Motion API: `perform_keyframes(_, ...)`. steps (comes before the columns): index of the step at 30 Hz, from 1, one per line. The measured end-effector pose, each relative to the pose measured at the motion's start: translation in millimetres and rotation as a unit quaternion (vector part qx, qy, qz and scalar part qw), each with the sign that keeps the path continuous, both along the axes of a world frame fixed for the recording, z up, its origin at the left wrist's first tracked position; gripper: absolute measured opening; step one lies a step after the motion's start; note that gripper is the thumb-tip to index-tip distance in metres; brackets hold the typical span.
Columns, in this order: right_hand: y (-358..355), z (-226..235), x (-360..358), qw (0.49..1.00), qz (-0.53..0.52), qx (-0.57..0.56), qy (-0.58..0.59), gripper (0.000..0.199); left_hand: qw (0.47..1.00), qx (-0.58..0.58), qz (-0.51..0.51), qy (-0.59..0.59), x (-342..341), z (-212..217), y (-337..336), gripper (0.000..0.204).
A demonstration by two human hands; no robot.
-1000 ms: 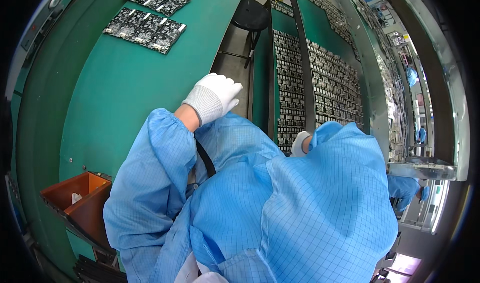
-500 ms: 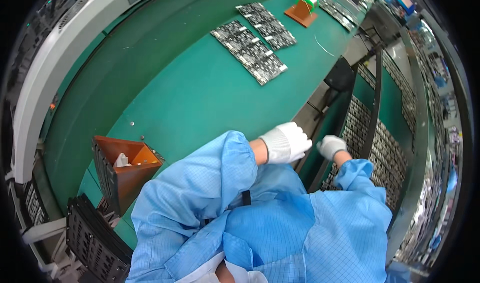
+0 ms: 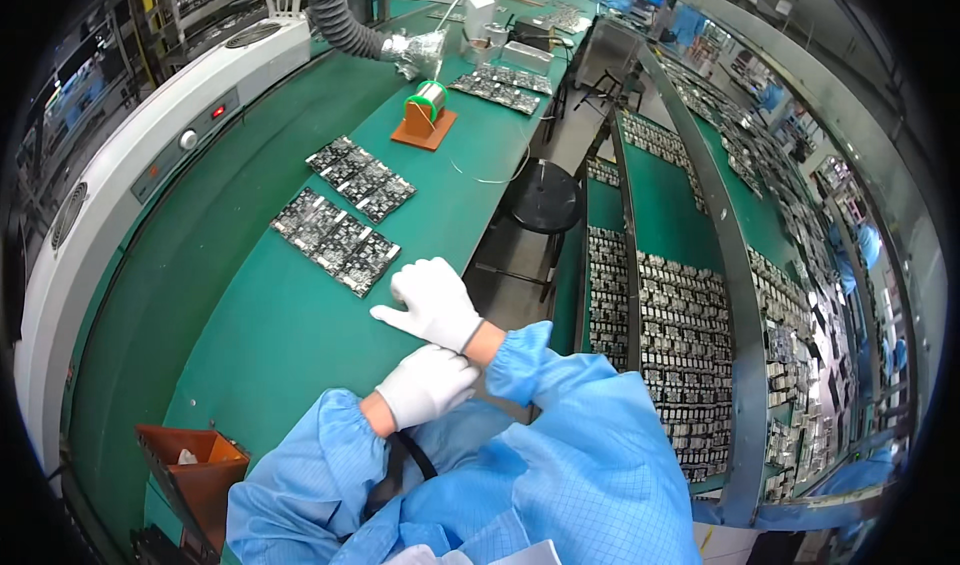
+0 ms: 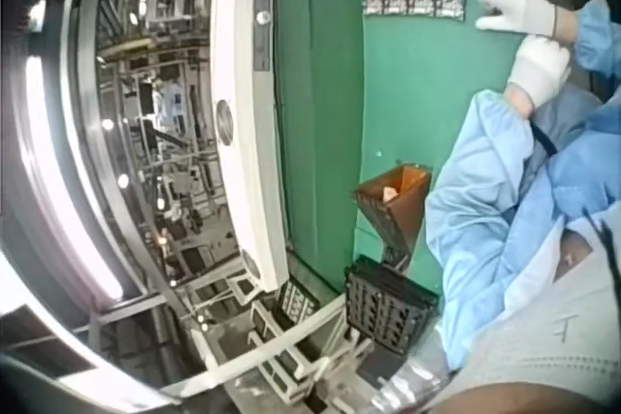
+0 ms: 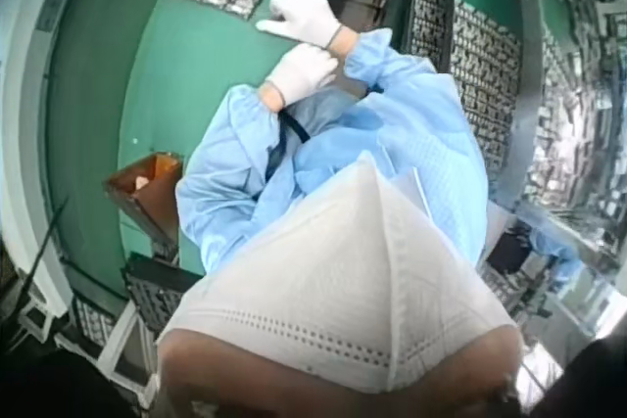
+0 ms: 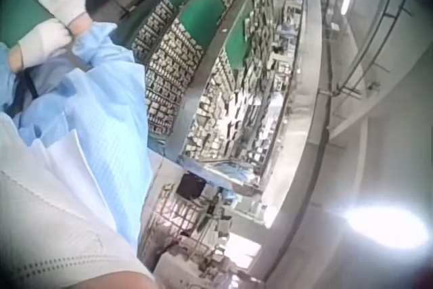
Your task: Inspecting and sorting electronic circuit boards on an assembly line production floor.
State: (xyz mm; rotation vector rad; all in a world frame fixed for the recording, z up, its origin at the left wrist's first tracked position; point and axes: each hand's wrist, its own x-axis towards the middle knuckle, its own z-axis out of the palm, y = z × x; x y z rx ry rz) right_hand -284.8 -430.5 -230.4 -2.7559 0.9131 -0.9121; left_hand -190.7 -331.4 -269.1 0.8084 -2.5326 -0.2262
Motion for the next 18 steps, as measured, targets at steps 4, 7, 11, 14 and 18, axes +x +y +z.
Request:
perform_keyframes(4, -17.8, -1.5, -1.4, 0.999, -0.032, 0.029, -0.003, 0.041, 1.0, 0.007, -0.007, -0.006, -3.7, 8.0, -6.9, 0.018)
perform_keyframes(7, -34.5, 0.5, 4.1, 0.997, -0.004, 0.075, -0.002, 0.042, 0.999, 0.005, -0.003, -0.034, -3.0, 12.0, -7.4, 0.018)
perform_keyframes(11, -47.9, -9.1, 14.9, 0.999, 0.023, 0.037, -0.003, 0.04, 1.0, 0.009, 0.003, -0.029, -5.6, 6.7, -5.0, 0.02)
perform_keyframes(14, -49.1, -17.1, 16.4, 0.999, 0.014, 0.029, -0.019, 0.039, 0.999, 0.008, 0.005, -0.034, -12.1, 1.0, -0.8, 0.02)
perform_keyframes(18, -44.3, -15.8, 15.9, 0.999, 0.003, 0.034, -0.027, 0.038, 1.0, 0.007, -0.002, -0.019, -10.7, -1.0, 2.2, 0.019)
